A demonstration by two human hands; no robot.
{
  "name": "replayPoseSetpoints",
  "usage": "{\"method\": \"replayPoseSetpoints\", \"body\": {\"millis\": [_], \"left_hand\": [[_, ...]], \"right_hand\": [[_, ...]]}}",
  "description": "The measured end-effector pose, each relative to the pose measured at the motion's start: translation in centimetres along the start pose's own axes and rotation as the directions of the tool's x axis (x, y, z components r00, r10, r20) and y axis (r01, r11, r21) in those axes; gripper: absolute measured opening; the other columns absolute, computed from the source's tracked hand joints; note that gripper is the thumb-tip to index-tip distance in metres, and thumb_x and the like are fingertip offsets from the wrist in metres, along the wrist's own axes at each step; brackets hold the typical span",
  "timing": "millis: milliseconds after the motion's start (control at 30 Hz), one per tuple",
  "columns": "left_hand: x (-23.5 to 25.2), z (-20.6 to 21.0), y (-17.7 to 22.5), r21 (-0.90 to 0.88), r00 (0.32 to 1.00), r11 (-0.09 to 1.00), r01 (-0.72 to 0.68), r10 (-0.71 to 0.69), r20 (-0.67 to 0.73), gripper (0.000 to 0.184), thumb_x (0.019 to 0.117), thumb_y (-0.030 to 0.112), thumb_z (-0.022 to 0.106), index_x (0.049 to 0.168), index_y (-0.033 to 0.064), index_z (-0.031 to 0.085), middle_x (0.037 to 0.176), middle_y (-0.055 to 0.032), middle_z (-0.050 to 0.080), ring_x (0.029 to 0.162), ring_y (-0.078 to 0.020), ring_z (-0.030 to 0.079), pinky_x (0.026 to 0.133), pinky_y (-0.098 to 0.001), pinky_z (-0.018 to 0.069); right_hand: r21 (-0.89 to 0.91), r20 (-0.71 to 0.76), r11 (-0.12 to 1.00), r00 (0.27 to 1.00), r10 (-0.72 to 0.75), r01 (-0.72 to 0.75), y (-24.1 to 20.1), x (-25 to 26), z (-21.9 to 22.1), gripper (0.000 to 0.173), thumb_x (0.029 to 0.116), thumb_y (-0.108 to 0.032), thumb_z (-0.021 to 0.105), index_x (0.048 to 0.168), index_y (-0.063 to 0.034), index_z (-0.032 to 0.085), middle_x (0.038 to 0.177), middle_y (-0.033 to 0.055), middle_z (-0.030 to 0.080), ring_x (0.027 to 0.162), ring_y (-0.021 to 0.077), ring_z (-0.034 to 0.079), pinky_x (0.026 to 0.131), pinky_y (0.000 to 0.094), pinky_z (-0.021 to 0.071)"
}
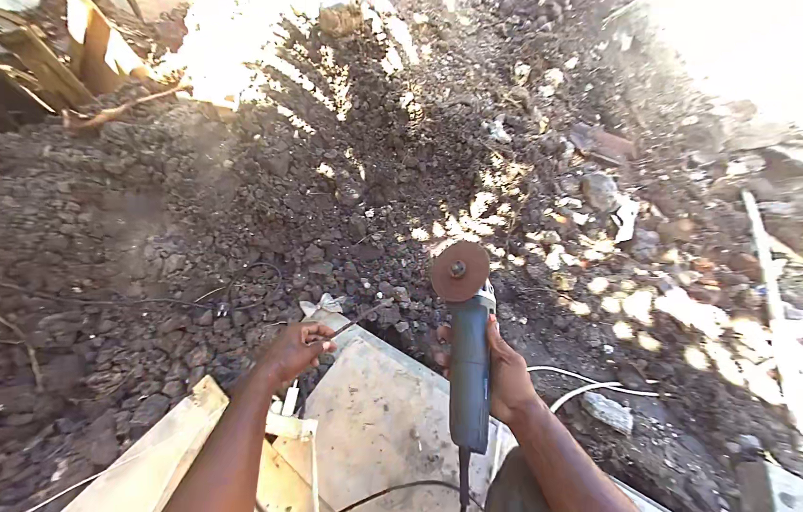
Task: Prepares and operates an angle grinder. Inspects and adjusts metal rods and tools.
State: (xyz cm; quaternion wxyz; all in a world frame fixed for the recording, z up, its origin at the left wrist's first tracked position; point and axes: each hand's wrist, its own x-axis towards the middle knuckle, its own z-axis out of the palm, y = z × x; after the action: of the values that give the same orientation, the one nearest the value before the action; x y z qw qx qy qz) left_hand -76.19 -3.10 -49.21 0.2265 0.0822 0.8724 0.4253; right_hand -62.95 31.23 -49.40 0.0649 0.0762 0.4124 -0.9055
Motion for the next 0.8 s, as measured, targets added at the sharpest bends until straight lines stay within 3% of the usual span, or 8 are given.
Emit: {"method": "replayPoseSetpoints", "body": {"millis": [100, 233, 367, 467, 633, 800], "left_hand": [[2.4, 2.3, 1.8, 0.061, 0.996, 0.996, -0.071, 0.067, 0.067, 0.024, 0.1058, 0.016, 0.056, 0.127, 0.0118, 0.066, 0.1, -0.0043, 0.074, 0.068, -0.0152, 0.064, 0.062, -0.0335, 0.0523], [3.9, 5.9, 1.3, 0.063, 0.989, 0.994, -0.089, 0.081, 0.123, 0.026, 0.1052, 0.019, 0.055, 0.127, 0.0129, 0.066, 0.097, -0.0037, 0.073, 0.067, -0.0146, 0.062, 0.063, -0.0348, 0.051], [6.6, 9.8, -0.7, 0.031, 0.967, 0.989, -0.145, 0.135, 0.215, 0.027, 0.1036, 0.017, 0.056, 0.128, 0.01, 0.066, 0.092, -0.0037, 0.074, 0.061, -0.0132, 0.059, 0.055, -0.0319, 0.0476], [9.1, 11.8, 0.1, 0.114, 0.935, 0.979, -0.167, 0.12, 0.333, 0.026, 0.1037, 0.018, 0.056, 0.127, 0.012, 0.067, 0.093, -0.0029, 0.074, 0.065, -0.0139, 0.062, 0.06, -0.034, 0.05], [10.6, 14.6, 0.1, 0.1, 0.937, 0.991, -0.087, 0.047, 0.345, 0.026, 0.1053, 0.018, 0.056, 0.126, 0.0066, 0.068, 0.097, -0.0062, 0.074, 0.072, -0.0164, 0.065, 0.068, -0.0364, 0.0537], [11.6, 16.3, -2.7, 0.338, 0.908, 0.941, 0.007, -0.148, 0.393, 0.029, 0.0991, 0.013, 0.057, 0.126, 0.0046, 0.066, 0.106, -0.0144, 0.072, 0.092, -0.0269, 0.07, 0.087, -0.0475, 0.0554]], "right_hand": [[0.016, -0.137, 0.999, 0.99, -0.035, 0.038, -1.0, -1.9, -2.3, 0.067, 0.1076, -0.059, 0.02, 0.137, -0.0091, 0.055, 0.113, 0.0228, 0.069, 0.083, 0.0319, 0.071, 0.071, 0.0454, 0.0612], [-0.047, -0.418, 0.998, 0.907, -0.054, 0.038, -0.7, -3.8, -3.9, 0.069, 0.1084, -0.057, 0.018, 0.124, -0.0015, 0.056, 0.093, 0.0216, 0.07, 0.071, 0.0307, 0.07, 0.062, 0.043, 0.0607], [-0.159, -0.457, 0.978, 0.868, -0.196, 0.138, -1.2, -5.1, -5.2, 0.063, 0.1095, -0.053, 0.02, 0.134, -0.0031, 0.05, 0.094, 0.0206, 0.07, 0.074, 0.0308, 0.071, 0.066, 0.0443, 0.0618], [-0.31, -0.466, 0.931, 0.822, -0.327, 0.195, -1.7, -6.0, -6.4, 0.061, 0.1063, -0.055, 0.035, 0.136, -0.0048, 0.051, 0.094, 0.0219, 0.069, 0.075, 0.0336, 0.072, 0.069, 0.0484, 0.0634], [-0.367, -0.487, 0.922, 0.82, -0.301, 0.121, -0.8, -7.5, -6.3, 0.059, 0.1072, -0.054, 0.034, 0.136, -0.0062, 0.052, 0.095, 0.0219, 0.069, 0.075, 0.0329, 0.071, 0.067, 0.0466, 0.0631], [-0.433, -0.531, 0.9, 0.82, -0.213, -0.046, 1.0, -7.1, -7.5, 0.058, 0.1082, -0.053, 0.035, 0.136, -0.0042, 0.052, 0.097, 0.0198, 0.069, 0.075, 0.0323, 0.071, 0.065, 0.0472, 0.0638]]}}
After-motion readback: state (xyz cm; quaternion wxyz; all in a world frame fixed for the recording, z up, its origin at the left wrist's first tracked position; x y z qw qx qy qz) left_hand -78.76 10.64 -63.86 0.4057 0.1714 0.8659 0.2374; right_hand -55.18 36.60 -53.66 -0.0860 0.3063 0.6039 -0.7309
